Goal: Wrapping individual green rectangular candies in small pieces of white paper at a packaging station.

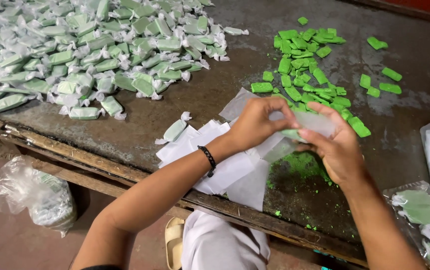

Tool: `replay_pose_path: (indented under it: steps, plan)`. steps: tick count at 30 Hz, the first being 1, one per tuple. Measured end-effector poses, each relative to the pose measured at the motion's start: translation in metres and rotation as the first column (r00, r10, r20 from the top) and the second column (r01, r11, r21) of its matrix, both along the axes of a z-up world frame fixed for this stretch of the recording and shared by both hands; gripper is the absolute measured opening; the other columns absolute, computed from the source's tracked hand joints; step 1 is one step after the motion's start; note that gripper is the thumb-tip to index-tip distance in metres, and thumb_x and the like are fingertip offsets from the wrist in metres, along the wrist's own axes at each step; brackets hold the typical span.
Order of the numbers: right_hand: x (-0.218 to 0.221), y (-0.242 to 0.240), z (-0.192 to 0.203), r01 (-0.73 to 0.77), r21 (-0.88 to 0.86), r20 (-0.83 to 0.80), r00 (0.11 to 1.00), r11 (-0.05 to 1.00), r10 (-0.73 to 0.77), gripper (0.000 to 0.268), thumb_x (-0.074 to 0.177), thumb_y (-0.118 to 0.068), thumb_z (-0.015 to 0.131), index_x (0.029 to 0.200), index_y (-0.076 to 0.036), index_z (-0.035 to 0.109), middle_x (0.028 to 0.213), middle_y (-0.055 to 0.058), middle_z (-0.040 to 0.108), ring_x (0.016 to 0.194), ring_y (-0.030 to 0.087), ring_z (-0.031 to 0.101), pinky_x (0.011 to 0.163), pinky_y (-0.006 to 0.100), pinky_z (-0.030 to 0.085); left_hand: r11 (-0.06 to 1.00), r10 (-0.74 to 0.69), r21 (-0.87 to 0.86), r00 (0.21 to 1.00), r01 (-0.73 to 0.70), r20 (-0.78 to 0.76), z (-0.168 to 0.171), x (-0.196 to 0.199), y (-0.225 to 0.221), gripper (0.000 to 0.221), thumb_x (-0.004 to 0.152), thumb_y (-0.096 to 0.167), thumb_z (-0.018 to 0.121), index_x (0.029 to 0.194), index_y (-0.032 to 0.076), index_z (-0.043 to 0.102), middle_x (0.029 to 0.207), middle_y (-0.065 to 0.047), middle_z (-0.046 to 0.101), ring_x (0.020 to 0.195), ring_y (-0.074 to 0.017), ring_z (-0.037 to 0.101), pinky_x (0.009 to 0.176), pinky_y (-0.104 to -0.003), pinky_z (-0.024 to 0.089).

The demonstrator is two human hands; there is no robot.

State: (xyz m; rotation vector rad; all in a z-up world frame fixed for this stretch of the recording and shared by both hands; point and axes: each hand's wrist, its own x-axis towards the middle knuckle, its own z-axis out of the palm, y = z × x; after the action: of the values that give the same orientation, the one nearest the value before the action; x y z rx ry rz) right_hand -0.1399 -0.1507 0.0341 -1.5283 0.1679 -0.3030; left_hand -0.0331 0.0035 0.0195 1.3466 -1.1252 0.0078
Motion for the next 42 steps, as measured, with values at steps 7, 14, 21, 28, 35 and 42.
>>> replay_pose_path:
  steps: [7, 14, 21, 28, 35, 42]
  plan:
    - [-0.007, -0.014, 0.011, 0.031, -0.020, 0.079, 0.996, 0.999, -0.029, 0.075, 0.073, -0.001, 0.067, 0.141, -0.005, 0.036, 0.117, 0.021, 0.055, 0.067, 0.021, 0.062, 0.057, 0.024, 0.055, 0.996, -0.076, 0.044, 0.992, 0.081, -0.099, 0.012, 0.007, 0.012, 0.061, 0.075, -0.001, 0.080, 0.124, 0.014, 0.047, 0.127, -0.014, 0.054, 0.067, -0.0111, 0.067, 0.049, -0.016, 0.060]
    - [-0.007, -0.025, 0.011, 0.039, 0.039, 0.062, 0.997, 0.999, -0.041, 0.069, 0.079, -0.005, 0.063, 0.142, -0.008, 0.036, 0.122, 0.016, 0.055, 0.065, 0.020, 0.062, 0.055, 0.021, 0.053, 0.998, -0.007, 0.059, 1.000, 0.006, 0.013, 0.009, 0.009, 0.010, 0.025, 0.080, 0.027, 0.073, 0.094, 0.018, 0.056, 0.111, -0.004, 0.052, 0.099, -0.0168, 0.055, 0.082, -0.027, 0.047]
    - [-0.008, -0.012, 0.012, 0.038, -0.049, 0.101, 0.994, 0.998, -0.033, 0.079, 0.074, 0.000, 0.066, 0.146, -0.006, 0.034, 0.118, 0.019, 0.055, 0.063, 0.021, 0.061, 0.056, 0.023, 0.055, 0.980, -0.164, 0.046, 0.921, 0.192, -0.353, 0.015, 0.008, 0.013, 0.064, 0.075, 0.042, 0.067, 0.119, 0.006, 0.035, 0.121, -0.014, 0.048, 0.069, -0.0181, 0.063, 0.042, -0.019, 0.047]
    - [-0.004, -0.023, -0.015, 0.003, -0.095, 0.129, 0.992, 0.995, 0.009, 0.011, 0.081, 0.006, 0.062, 0.090, 0.001, 0.064, 0.075, 0.015, 0.063, 0.055, 0.023, 0.065, 0.049, 0.026, 0.053, 0.919, -0.387, -0.054, 0.867, 0.391, -0.314, 0.006, 0.002, 0.006, 0.010, 0.087, 0.011, 0.067, 0.095, 0.007, 0.070, 0.088, -0.006, 0.069, 0.069, -0.0109, 0.065, 0.053, -0.021, 0.059]
    - [-0.002, -0.030, -0.018, 0.016, 0.096, 0.012, 1.000, 0.995, -0.017, 0.023, 0.080, 0.001, 0.066, 0.100, -0.001, 0.056, 0.095, 0.014, 0.062, 0.069, 0.016, 0.060, 0.058, 0.023, 0.055, 0.985, -0.070, 0.174, 0.894, -0.010, 0.443, 0.005, 0.002, 0.009, 0.027, 0.087, 0.029, 0.064, 0.100, 0.008, 0.056, 0.093, -0.008, 0.054, 0.082, -0.0247, 0.058, 0.071, -0.035, 0.047]
    - [-0.009, -0.020, -0.006, 0.079, 0.039, 0.124, 0.989, 0.996, -0.083, 0.014, 0.094, -0.002, 0.057, 0.106, 0.005, 0.058, 0.092, 0.020, 0.062, 0.066, 0.021, 0.062, 0.065, 0.025, 0.058, 0.985, -0.158, 0.059, 0.986, 0.161, -0.053, 0.008, 0.007, 0.010, 0.029, 0.080, 0.016, 0.074, 0.108, 0.010, 0.068, 0.085, -0.005, 0.062, 0.055, -0.0095, 0.064, 0.056, -0.019, 0.060]
